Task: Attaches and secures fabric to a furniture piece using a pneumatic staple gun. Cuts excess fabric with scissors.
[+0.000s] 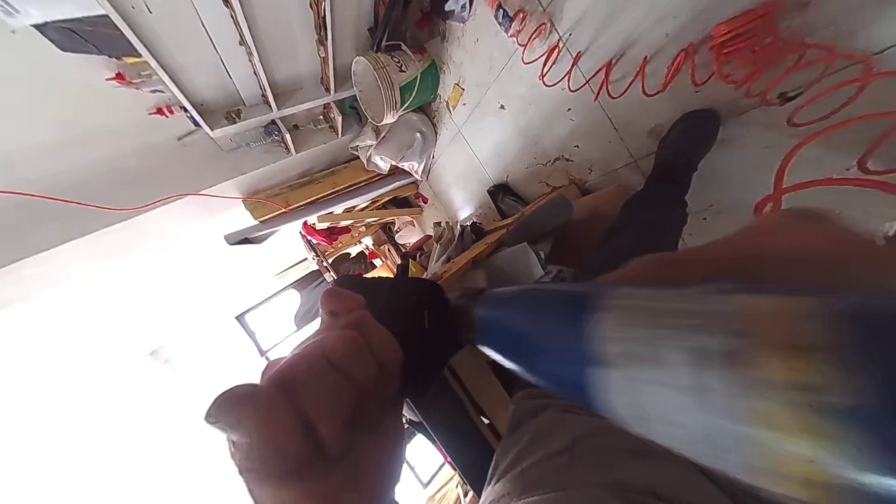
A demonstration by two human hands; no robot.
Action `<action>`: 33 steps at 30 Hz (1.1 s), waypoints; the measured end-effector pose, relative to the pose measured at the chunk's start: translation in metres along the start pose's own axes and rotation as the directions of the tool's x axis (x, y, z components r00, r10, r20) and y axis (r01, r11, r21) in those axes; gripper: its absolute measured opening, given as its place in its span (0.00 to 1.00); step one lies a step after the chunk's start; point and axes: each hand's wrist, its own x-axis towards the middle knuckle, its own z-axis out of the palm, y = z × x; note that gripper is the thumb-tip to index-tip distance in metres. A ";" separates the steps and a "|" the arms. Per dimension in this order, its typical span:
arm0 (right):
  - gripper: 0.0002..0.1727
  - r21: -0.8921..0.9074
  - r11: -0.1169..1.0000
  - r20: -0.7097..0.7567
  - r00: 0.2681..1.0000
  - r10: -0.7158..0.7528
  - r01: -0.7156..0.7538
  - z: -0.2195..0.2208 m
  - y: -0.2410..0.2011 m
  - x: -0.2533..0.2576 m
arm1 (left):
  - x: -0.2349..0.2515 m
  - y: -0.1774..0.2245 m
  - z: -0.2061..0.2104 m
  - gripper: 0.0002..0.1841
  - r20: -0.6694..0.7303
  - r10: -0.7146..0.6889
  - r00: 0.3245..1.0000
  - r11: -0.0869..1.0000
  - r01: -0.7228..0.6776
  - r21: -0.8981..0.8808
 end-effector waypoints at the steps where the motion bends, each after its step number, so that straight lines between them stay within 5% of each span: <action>1: 0.05 -0.006 1.000 -0.017 1.000 0.026 -0.026 0.008 -0.004 0.009 | 0.000 0.000 -0.005 0.25 0.018 0.008 1.000 0.999 -0.008 0.038; 4: 0.03 -0.008 0.999 -0.041 0.998 0.043 -0.043 0.013 -0.001 0.009 | 0.000 -0.010 -0.007 0.25 0.005 0.081 0.997 0.990 -0.081 0.118; 9: 0.09 0.105 0.994 -0.131 0.991 0.034 -0.020 0.000 0.006 -0.017 | -0.001 -0.007 -0.016 0.24 0.030 -0.033 0.999 0.998 0.034 -0.043; 17: 0.07 0.063 0.985 -0.071 0.985 -0.157 0.162 0.034 0.024 0.005 | 0.006 -0.013 -0.004 0.27 -0.026 0.066 0.997 0.995 -0.064 0.072; 22: 0.21 0.018 0.999 -0.057 0.998 -0.033 0.034 0.012 0.015 -0.013 | 0.003 -0.010 -0.017 0.23 0.059 0.007 0.998 1.000 -0.007 0.016; 25: 0.16 0.015 0.971 -0.162 0.959 -0.232 0.237 0.044 0.034 -0.001 | 0.004 -0.019 -0.020 0.23 0.038 0.053 0.998 0.998 -0.053 -0.019; 28: 0.14 -0.039 0.963 -0.211 0.940 -0.267 0.265 0.051 0.038 0.003 | 0.006 -0.022 -0.020 0.22 0.025 0.071 0.997 0.995 -0.069 -0.065; 31: 0.20 -0.196 0.889 -0.369 0.808 -0.459 0.415 0.064 0.117 -0.046 | 0.007 -0.018 -0.023 0.22 0.046 0.034 0.998 0.994 -0.029 -0.108; 32: 0.22 -0.075 0.916 -0.378 0.839 -0.392 0.395 0.065 0.136 -0.075 | 0.009 -0.016 -0.024 0.23 0.037 0.025 0.999 0.998 -0.023 -0.058; 33: 0.21 0.188 0.954 -0.413 0.900 -0.140 0.235 0.066 0.130 -0.105 | 0.012 -0.012 -0.026 0.20 0.063 0.018 0.998 0.999 -0.020 0.032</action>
